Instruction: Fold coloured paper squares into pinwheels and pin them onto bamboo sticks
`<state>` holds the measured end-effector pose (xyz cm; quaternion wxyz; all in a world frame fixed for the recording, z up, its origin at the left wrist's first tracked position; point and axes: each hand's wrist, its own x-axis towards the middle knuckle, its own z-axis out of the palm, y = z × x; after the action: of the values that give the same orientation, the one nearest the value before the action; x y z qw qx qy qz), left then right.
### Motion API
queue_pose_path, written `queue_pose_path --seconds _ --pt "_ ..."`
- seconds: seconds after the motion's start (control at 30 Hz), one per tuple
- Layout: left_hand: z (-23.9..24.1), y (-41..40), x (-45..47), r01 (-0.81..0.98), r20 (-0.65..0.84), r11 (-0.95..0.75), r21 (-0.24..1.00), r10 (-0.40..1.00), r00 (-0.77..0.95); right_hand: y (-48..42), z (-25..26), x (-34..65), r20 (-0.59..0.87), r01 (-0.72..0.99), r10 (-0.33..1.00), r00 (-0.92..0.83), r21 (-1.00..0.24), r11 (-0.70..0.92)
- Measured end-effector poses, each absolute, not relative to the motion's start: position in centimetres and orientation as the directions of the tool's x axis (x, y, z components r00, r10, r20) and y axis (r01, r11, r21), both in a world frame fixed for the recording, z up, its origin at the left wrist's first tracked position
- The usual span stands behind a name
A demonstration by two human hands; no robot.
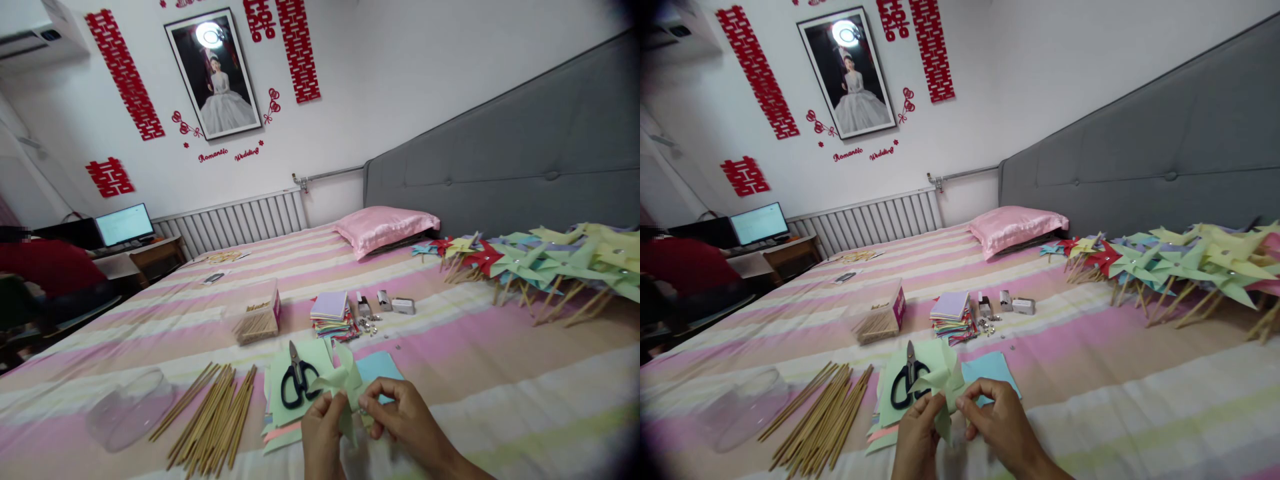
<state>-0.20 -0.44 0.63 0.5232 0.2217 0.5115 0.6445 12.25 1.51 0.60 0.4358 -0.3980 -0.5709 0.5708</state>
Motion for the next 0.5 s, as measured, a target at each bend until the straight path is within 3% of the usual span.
queue_pose_path --seconds 0.5 --pt "1.0 -0.56 0.54 -0.426 -0.223 0.052 0.903 0.905 -0.362 1.6 0.28 12.17 0.037 0.028 0.974 -0.224 -0.999 0.045"
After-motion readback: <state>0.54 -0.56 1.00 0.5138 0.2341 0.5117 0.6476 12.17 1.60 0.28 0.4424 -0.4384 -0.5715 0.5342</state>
